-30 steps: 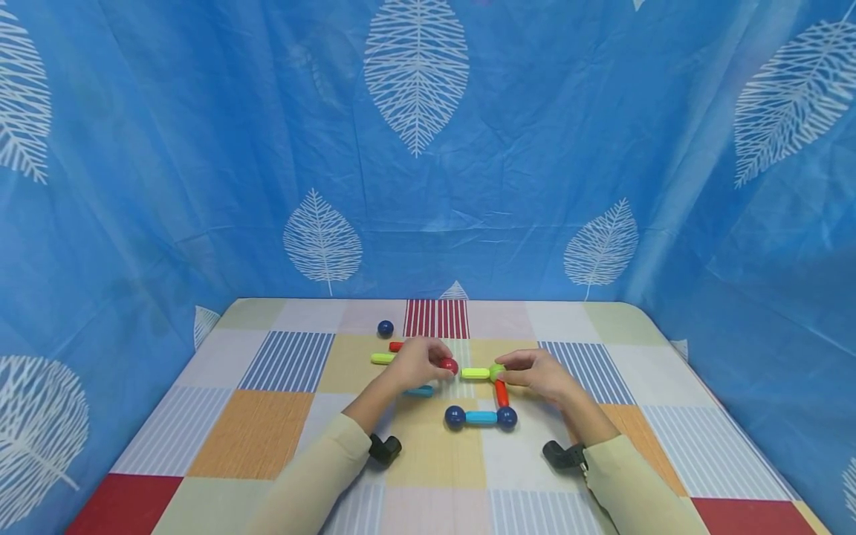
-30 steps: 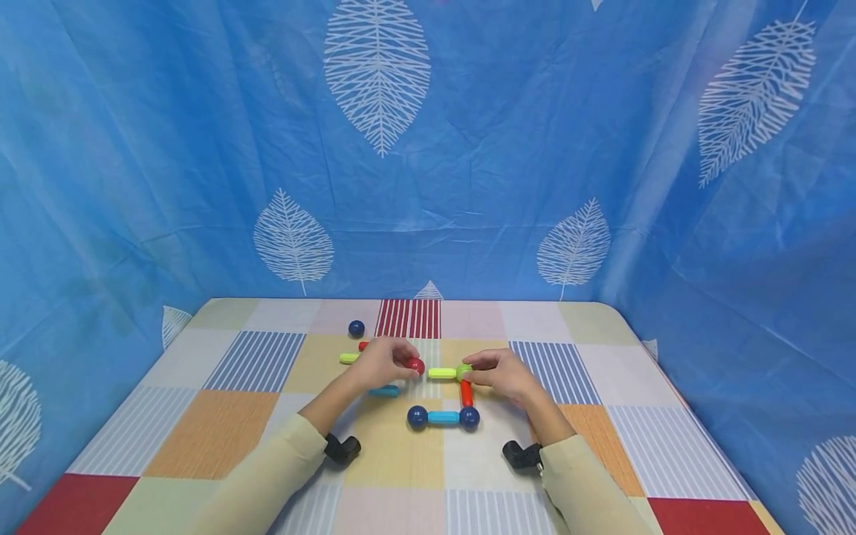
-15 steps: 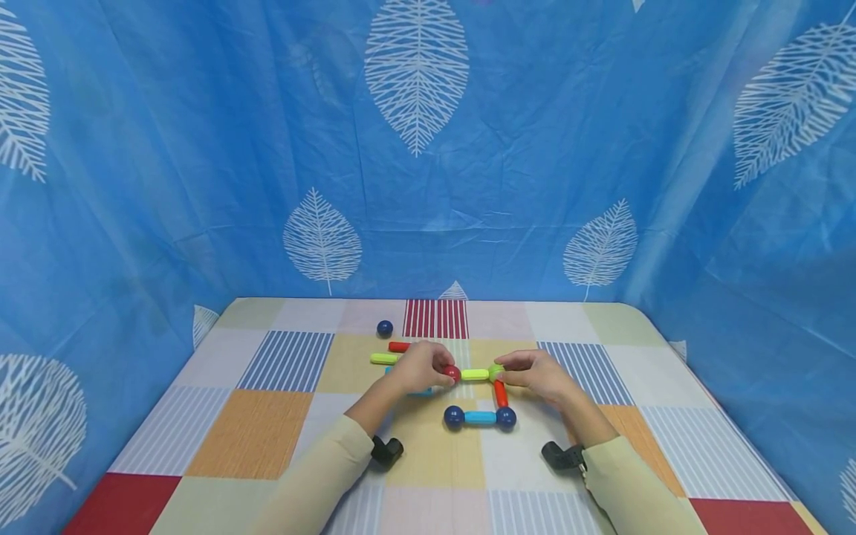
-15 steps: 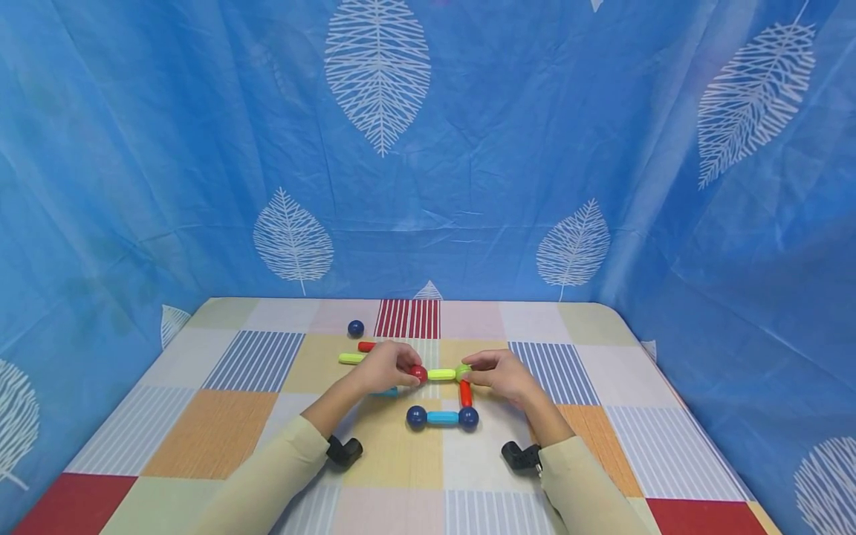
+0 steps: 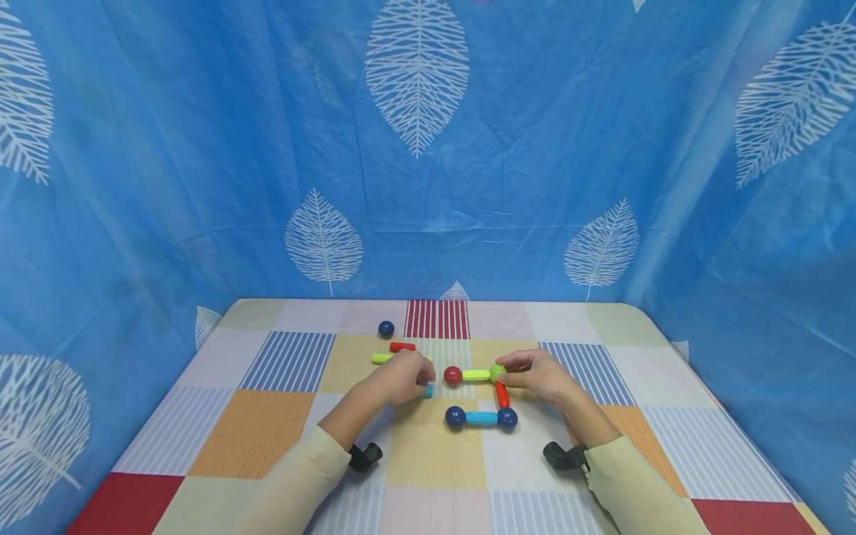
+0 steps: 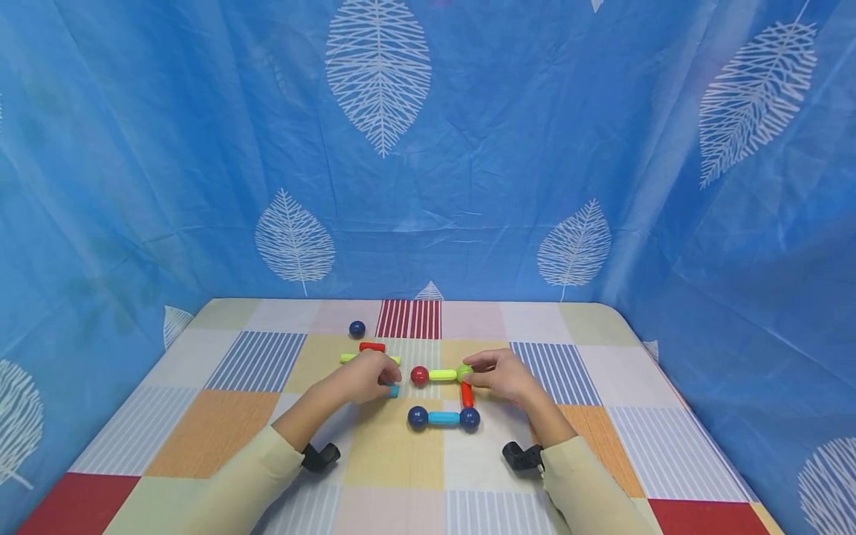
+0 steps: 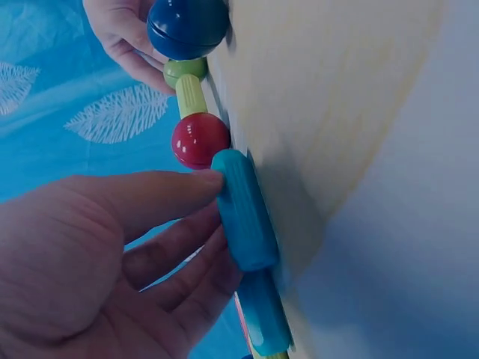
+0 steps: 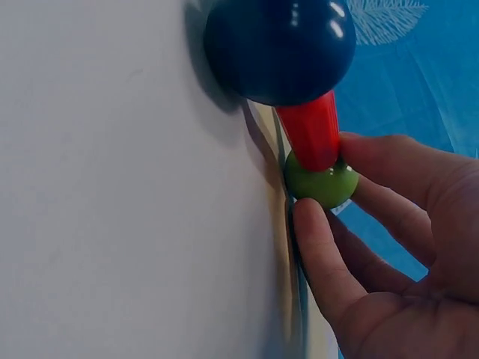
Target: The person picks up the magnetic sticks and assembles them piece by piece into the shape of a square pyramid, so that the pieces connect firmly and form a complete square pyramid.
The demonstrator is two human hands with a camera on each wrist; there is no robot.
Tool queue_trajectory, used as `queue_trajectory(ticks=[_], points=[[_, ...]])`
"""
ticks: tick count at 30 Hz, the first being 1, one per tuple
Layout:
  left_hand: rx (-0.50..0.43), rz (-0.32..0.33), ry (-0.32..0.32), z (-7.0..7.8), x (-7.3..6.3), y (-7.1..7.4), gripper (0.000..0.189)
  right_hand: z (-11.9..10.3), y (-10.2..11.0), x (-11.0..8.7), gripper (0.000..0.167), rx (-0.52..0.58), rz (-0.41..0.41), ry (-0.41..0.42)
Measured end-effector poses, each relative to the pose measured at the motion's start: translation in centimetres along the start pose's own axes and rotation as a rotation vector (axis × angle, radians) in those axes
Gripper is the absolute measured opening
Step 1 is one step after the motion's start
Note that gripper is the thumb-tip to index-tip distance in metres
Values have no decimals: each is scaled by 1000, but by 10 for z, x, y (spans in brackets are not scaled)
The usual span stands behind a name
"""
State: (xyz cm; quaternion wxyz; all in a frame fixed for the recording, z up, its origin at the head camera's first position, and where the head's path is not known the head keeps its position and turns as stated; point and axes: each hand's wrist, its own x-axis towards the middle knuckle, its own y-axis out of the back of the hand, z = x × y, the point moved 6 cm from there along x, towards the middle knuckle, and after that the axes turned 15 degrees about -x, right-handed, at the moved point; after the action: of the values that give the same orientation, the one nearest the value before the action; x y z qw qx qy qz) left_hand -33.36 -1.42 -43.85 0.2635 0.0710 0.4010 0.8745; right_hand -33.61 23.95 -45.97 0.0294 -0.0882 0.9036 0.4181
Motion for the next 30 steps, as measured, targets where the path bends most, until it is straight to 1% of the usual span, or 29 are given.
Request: queue_trajectory(ticks=[3,7,13,18,23,27,30], points=[[41,-37,-16,0,-6,0,16,-4,1,-1,38,-45,1,23],[60,-56,-33,1,-11,1,18,-5,2,-1,38,-63,-1,23],[46,-79,-37,0,-16,2,22,-5,2,1,36,-50,-12,9],[-39,-79,-71,-3,-19,3,25,-3,2,3,35,-25,-19,-5],[-182,-82,-76,-10,-21,2,26,-2,2,4,35,-9,-24,-3],[-300,-90,-103,-12,-22,2,26,-3,2,4,35,-4,-26,2],[-383,-99,-122,-13,-23,1,23,-4,2,4,35,-2,-30,2]])
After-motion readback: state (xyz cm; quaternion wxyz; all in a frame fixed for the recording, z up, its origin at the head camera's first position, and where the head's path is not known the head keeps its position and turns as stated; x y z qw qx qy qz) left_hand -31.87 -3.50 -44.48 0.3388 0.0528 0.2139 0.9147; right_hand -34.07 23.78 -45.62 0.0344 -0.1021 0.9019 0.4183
